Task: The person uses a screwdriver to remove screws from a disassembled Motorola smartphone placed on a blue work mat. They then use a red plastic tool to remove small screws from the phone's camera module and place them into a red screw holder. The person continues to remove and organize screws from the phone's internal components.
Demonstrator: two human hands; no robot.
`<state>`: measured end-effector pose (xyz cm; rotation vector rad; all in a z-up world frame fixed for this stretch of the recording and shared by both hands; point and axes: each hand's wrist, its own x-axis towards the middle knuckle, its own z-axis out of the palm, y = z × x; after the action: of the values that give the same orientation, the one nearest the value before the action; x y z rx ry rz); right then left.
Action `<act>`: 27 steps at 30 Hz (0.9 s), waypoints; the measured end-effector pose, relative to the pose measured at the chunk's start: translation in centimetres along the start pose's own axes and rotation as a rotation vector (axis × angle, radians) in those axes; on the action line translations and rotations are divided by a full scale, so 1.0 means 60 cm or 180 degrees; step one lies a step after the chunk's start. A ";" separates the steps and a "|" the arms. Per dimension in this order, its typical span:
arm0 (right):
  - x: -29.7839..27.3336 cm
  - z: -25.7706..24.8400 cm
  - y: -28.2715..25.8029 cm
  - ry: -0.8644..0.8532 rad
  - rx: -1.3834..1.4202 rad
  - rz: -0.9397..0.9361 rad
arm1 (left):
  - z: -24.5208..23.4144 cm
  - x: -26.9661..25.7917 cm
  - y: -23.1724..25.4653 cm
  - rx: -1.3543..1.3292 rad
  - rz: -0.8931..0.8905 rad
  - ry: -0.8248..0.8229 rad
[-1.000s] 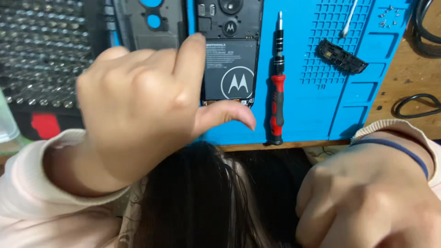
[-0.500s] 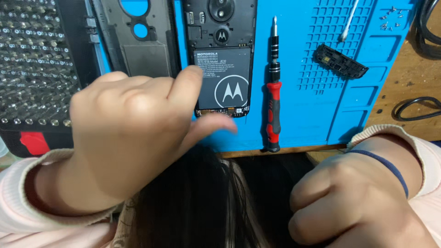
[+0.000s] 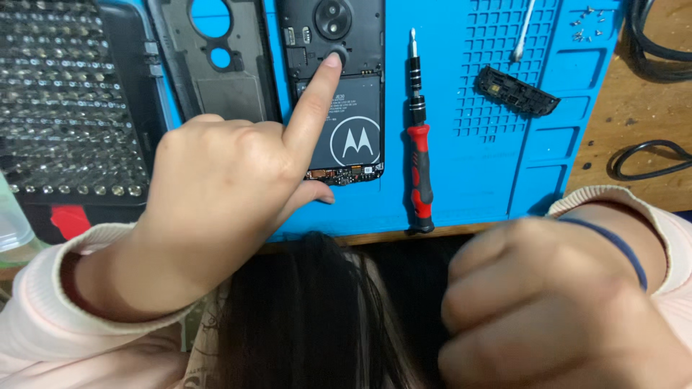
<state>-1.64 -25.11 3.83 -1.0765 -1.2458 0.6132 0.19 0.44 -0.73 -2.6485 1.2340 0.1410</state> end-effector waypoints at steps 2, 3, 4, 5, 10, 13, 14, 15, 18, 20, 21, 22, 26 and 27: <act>0.003 0.002 -0.029 0.0165 -0.0643 0.0734 | 0.000 0.001 0.002 -0.0064 -0.0010 0.0046; 0.005 0.005 -0.043 0.0292 -0.1218 0.1490 | 0.000 0.000 0.003 -0.0145 -0.0021 0.0076; -0.015 -0.001 -0.040 0.0291 -0.1225 0.1476 | 0.001 0.000 0.003 -0.0130 -0.0025 0.0076; -0.035 -0.007 -0.037 0.0497 -0.1507 0.1824 | 0.001 -0.001 0.003 0.0012 -0.0063 0.0128; -0.119 -0.042 -0.003 0.1318 -0.2715 0.3215 | 0.008 -0.004 0.007 0.0112 -0.0231 0.0361; -0.137 -0.044 0.025 0.1303 -0.3176 0.3602 | 0.011 -0.006 0.010 0.0176 -0.0292 0.0414; -0.144 -0.044 0.034 0.1056 -0.3552 0.3557 | 0.013 -0.007 0.011 0.0314 -0.0292 0.0433; -0.152 -0.044 0.043 0.0805 -0.3917 0.3497 | 0.014 -0.007 0.012 0.0451 -0.0292 0.0451; -0.151 -0.047 0.046 0.0576 -0.4123 0.3414 | 0.013 -0.011 0.010 0.0438 -0.0225 0.0507; -0.155 -0.046 0.044 0.0642 -0.4115 0.3349 | 0.016 -0.016 0.014 0.0325 -0.0167 0.0494; -0.157 -0.046 0.043 0.0715 -0.4100 0.3290 | 0.017 -0.018 0.015 0.0211 -0.0101 0.0477; -0.149 -0.043 0.043 0.0725 -0.4111 0.3282 | 0.020 -0.020 0.018 0.0224 -0.0100 0.0483; -0.127 -0.035 0.026 0.1516 -0.3128 0.3125 | 0.019 -0.024 0.025 0.0047 -0.0209 0.0586; -0.121 -0.034 0.018 0.1629 -0.2943 0.2899 | 0.017 -0.025 0.025 0.0129 -0.0293 0.0572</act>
<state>-1.40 -31.55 -0.29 -2.4512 -0.4887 0.3445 -1.90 0.85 -1.67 -2.7254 1.1487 -0.1383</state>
